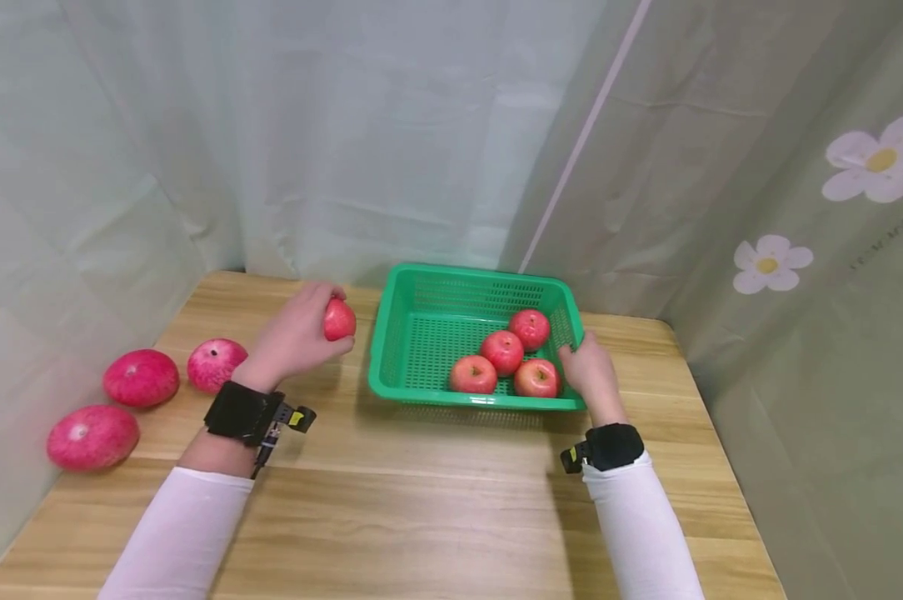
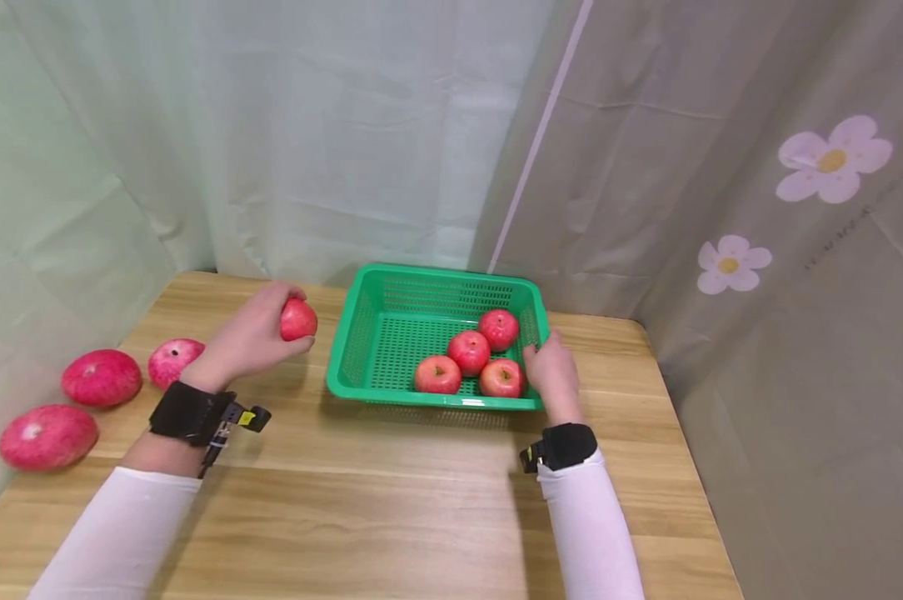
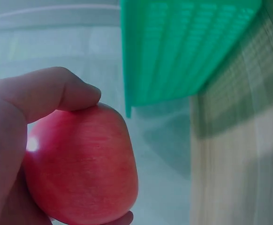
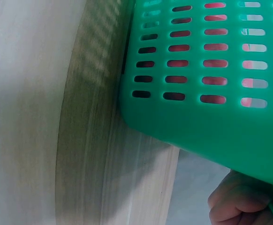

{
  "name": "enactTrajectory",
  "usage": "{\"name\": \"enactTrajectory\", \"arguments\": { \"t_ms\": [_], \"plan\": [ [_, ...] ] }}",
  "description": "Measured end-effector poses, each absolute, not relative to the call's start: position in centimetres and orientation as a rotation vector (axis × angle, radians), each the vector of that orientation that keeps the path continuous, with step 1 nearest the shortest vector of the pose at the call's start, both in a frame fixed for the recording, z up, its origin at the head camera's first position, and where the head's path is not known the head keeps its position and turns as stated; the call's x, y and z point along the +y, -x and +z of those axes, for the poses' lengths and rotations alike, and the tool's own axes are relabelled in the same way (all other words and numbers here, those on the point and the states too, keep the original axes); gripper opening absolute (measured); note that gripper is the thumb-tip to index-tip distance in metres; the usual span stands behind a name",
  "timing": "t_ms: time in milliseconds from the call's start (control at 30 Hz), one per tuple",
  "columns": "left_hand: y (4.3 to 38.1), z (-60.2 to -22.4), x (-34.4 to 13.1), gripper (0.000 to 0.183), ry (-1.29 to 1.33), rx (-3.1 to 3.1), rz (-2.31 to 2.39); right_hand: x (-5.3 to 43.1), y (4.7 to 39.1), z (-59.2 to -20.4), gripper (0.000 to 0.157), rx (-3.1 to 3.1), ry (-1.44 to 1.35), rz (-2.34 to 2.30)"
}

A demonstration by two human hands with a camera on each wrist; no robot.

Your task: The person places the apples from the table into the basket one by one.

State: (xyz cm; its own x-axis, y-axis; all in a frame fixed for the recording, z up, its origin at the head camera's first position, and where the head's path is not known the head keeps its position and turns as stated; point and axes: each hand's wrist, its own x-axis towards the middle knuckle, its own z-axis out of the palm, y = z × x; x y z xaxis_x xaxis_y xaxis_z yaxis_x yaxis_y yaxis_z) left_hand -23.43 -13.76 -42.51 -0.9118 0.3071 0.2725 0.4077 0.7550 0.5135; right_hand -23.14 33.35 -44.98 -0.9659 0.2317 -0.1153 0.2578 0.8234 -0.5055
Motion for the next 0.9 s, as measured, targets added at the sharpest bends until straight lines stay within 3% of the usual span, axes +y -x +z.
{"name": "enactTrajectory", "arguments": {
  "t_ms": [500, 900],
  "plan": [
    [23.5, -40.5, -8.4, 0.068, 0.771, -2.763, -0.895, 33.7, 23.2, -45.0, 0.061, 2.955, -0.389, -0.823],
    [24.8, -39.3, -4.6, 0.056, 0.984, -2.777, -0.737, 33.5, 23.2, -45.2, 0.057, 2.986, -0.373, -0.813]
  ]
}}
